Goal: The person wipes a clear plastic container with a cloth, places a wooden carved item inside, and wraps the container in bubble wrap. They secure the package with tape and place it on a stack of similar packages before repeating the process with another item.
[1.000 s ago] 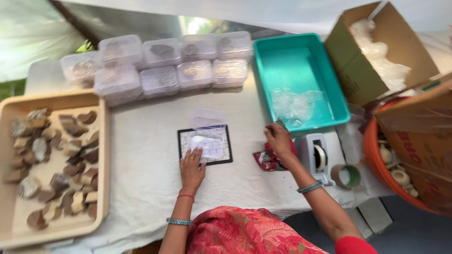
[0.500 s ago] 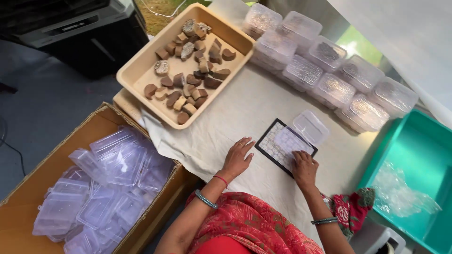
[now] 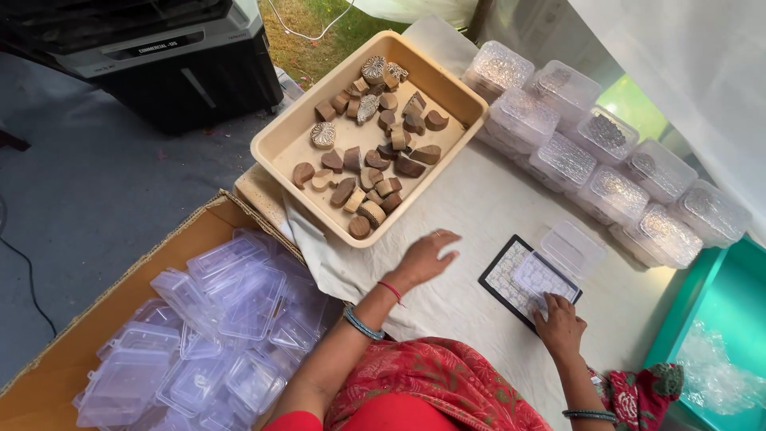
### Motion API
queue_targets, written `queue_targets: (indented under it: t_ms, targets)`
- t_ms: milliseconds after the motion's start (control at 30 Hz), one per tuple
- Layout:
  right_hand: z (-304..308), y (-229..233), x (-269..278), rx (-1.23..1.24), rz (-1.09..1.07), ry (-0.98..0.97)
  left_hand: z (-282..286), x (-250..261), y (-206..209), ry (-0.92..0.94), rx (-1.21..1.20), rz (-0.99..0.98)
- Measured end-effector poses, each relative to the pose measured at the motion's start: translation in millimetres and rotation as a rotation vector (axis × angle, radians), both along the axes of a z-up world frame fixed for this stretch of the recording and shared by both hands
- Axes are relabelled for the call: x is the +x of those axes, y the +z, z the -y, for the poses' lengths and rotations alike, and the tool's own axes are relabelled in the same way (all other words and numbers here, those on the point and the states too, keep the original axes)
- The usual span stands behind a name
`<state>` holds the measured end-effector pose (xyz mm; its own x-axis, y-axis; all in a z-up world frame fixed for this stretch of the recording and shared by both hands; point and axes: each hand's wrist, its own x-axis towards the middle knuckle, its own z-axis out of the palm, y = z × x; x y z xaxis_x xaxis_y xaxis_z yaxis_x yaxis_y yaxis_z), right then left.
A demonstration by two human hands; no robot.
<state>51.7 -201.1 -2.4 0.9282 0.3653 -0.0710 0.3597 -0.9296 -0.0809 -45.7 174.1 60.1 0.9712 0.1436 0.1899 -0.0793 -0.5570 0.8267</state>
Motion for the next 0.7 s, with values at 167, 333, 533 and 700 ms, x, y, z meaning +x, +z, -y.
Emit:
queue_targets:
  t_ms: [167, 333, 533, 700]
  targets:
    - [-3, -15, -15, -0.010, 0.067, -0.070, -159, 21, 1, 0.603, -0.082, -0.237]
    - [-9, -14, -23, -0.065, 0.099, -0.126, -286, 53, -78, 1.048, 0.160, -0.102]
    - [-16, -8, -24, -0.136, 0.023, -0.208, -319, 75, -97, 0.956, 0.246, -0.211]
    - [-18, -4, -33, -0.155, -0.035, -0.251, -332, 87, -108, 0.971, 0.326, -0.349]
